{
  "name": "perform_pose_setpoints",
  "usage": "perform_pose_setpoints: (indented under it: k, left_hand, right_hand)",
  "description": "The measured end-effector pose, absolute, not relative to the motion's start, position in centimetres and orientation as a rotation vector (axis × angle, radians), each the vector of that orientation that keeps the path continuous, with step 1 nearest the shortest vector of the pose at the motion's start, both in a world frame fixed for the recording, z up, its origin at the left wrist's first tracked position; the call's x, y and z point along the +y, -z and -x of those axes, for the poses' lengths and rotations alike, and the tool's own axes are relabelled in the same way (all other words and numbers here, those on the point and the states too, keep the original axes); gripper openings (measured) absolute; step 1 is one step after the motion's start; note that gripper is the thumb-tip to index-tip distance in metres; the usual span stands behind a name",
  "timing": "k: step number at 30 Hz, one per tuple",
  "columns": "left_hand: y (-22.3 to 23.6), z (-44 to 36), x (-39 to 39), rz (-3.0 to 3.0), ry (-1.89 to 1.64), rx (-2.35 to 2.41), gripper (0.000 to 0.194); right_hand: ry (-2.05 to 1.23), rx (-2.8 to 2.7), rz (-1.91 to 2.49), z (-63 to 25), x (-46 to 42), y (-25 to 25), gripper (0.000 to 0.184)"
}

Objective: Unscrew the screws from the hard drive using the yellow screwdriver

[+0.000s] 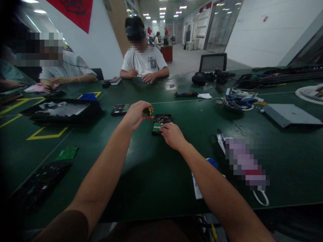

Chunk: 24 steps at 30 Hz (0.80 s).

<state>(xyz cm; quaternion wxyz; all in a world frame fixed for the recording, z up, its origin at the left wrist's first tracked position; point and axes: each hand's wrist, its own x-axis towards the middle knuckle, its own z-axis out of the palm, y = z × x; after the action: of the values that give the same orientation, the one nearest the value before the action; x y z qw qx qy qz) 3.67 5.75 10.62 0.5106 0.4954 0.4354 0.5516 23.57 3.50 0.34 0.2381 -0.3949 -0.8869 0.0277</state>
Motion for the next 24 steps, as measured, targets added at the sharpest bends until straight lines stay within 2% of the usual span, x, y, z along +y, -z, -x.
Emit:
perform_pose_setpoints:
  k: [24]
  left_hand:
    - [-10.91,-4.24,5.34,-1.176,-1.313,1.048,0.018]
  right_hand:
    - [-0.083,-2.437,1.087,-23.62,3.19,-0.51,0.028]
